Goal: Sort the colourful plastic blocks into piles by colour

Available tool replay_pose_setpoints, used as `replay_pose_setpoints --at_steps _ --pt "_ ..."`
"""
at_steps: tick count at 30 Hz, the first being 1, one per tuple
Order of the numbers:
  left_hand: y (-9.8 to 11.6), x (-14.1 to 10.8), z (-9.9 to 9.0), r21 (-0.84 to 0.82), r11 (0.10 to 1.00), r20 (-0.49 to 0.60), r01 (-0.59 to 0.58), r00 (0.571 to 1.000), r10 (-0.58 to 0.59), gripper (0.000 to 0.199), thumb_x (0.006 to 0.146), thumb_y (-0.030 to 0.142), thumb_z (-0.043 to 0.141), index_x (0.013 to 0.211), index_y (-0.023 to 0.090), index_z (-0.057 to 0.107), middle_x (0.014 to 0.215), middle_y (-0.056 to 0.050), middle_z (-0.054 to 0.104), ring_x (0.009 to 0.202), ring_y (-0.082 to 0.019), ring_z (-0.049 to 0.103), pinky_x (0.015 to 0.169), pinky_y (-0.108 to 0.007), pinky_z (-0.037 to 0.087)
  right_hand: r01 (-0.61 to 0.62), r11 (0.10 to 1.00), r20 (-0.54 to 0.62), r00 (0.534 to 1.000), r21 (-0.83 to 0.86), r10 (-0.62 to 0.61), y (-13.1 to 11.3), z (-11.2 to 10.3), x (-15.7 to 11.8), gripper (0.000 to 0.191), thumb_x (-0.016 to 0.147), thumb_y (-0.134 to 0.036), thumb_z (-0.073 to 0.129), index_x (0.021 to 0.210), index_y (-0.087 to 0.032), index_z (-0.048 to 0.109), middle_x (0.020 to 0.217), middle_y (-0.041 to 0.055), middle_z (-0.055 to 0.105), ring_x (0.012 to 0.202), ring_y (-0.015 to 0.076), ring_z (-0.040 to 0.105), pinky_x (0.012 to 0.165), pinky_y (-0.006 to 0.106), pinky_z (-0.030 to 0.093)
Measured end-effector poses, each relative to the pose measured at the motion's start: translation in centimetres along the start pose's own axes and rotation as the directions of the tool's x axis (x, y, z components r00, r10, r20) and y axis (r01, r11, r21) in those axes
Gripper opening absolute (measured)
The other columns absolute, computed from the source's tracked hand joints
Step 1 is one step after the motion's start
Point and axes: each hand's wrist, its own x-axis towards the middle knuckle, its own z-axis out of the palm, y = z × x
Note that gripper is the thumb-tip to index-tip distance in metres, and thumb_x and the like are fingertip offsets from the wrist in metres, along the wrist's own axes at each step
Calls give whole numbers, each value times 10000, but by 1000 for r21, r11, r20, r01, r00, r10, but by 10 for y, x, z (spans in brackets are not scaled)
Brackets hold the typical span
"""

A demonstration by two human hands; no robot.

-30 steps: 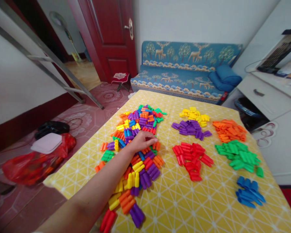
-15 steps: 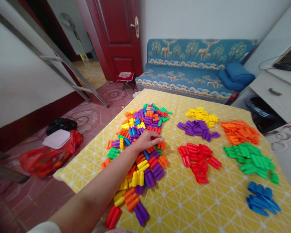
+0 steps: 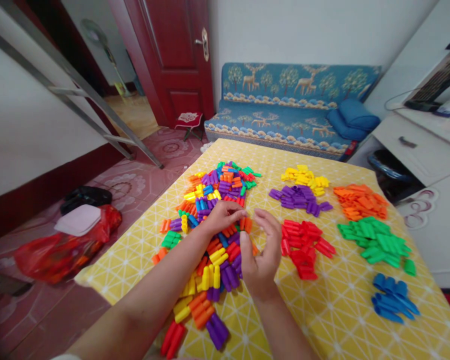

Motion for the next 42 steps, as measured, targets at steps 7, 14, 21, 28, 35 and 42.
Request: replay_pose_setpoints --at_steps 7,14,21,28,35,42 --pt "9 2 -2 -472 877 -170 92 966 -193 415 806 521 616 726 120 681 648 -28 651 580 -106 564 588 -211 446 78 987 372 928 -143 -19 24 14 -25 622 811 -523 590 1340 -226 452 1418 131 411 1312 335 374 1064 570 318" --pt "37 23 -30 -985 137 -159 -104 859 -486 431 967 364 367 718 130 630 615 -25 583 556 -81 538 553 -186 443 99 969 397 918 -228 0 33 22 -28 533 911 -459 453 1389 -226 416 1454 117 387 1340 299 341 1082 543 290" --pt "55 44 -43 -908 43 -376 -417 764 -524 402 968 172 284 751 117 619 614 -6 475 554 -64 440 518 -148 407 177 966 394 915 -189 -91 24 18 -28 436 914 -413 453 1310 -235 495 1380 83 492 1322 287 372 1118 567 189" --pt "79 4 -50 -805 592 -220 49 901 -373 344 893 448 505 841 142 653 665 -30 596 600 -99 553 585 -202 483 42 997 295 955 -64 -21 28 11 -25 314 928 -335 428 1183 -242 586 1220 58 609 1196 244 504 1066 507 309" --pt "87 -149 -82 217 962 -167 165 977 -130 399 805 474 630 1152 277 649 1201 -89 641 1134 -281 578 996 -440 454 -106 994 176 979 16 102 41 11 -24 312 934 -354 431 1160 -211 592 1194 93 607 1170 236 525 1013 480 403" --pt "83 -270 -52 679 730 57 81 985 -163 967 663 646 677 1482 384 237 1592 -81 111 1433 -400 171 1113 -604 250 -69 972 511 841 -224 177 8 -38 -60 863 733 -566 658 1460 -247 319 1570 127 144 1415 382 194 1053 604 324"
